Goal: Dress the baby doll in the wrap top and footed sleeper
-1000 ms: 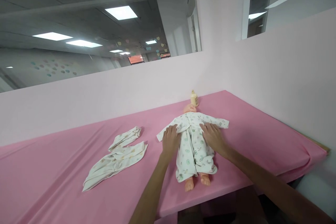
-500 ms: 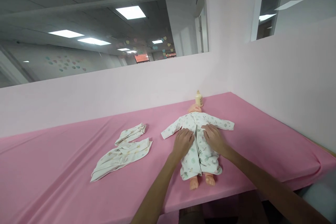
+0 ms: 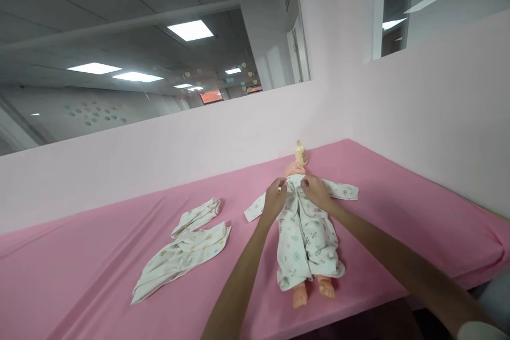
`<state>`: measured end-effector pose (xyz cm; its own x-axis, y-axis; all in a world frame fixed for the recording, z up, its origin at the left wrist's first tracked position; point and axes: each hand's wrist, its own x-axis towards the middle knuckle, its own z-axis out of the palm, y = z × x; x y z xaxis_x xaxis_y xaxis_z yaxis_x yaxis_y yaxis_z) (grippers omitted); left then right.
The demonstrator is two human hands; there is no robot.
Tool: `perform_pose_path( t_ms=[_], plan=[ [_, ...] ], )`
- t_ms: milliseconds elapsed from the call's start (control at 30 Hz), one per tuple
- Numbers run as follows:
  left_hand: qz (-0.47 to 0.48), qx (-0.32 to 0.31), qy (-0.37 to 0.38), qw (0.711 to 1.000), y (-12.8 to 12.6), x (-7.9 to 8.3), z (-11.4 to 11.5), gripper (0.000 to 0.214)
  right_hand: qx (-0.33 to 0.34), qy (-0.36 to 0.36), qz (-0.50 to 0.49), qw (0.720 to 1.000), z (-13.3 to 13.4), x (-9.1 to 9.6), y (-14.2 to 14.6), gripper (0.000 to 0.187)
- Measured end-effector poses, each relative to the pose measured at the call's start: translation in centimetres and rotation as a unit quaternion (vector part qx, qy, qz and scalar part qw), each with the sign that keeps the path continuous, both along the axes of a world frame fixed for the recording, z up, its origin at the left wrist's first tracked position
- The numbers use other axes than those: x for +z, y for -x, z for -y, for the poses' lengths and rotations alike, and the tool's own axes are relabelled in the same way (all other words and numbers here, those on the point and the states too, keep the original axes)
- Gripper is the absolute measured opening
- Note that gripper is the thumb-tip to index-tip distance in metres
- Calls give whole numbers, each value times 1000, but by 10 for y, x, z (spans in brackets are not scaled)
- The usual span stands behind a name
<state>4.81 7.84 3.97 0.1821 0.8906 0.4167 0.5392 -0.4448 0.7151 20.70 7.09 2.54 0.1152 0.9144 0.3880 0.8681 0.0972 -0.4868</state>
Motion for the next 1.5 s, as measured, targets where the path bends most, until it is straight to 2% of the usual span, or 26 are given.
perform_pose_path(
  t_ms=[67, 133, 233, 333, 533, 700, 900, 1100, 1267, 1500],
  plan=[
    [-21, 32, 27, 999, -12, -8, -18, 35, -27, 24, 26, 999, -21, 5, 11, 30],
    [-56, 34, 47, 997, -21, -21, -29, 38, -42, 38, 35, 998, -40, 9, 22, 32],
    [-96, 27, 31, 994, -26, -39, -32, 38, -56, 53, 61, 995, -58, 10, 37, 35],
    [-112, 42, 2, 993, -24, -48, -27, 40, -41, 52, 103, 993, -67, 10, 47, 31],
    [-126, 36, -13, 991, -23, -48, -26, 34, 25, 50, 189, 980, -78, 10, 49, 34],
    [-141, 35, -27, 989, -24, -50, -26, 34, 22, 55, 203, 977, -79, 12, 45, 32],
    [-148, 38, -27, 988, -24, -52, -24, 38, -21, 52, 158, 986, -72, 13, 41, 36],
    [-132, 54, -3, 990, -22, -57, -25, 47, -13, 52, 90, 995, -68, 2, 27, 27],
    [-104, 48, 0, 993, -20, -62, -27, 48, -33, 71, 41, 996, -69, -6, 15, 34],
    [-108, 61, -4, 992, -20, -66, -30, 48, -48, 88, 15, 995, -76, -6, 18, 30]
  ],
)
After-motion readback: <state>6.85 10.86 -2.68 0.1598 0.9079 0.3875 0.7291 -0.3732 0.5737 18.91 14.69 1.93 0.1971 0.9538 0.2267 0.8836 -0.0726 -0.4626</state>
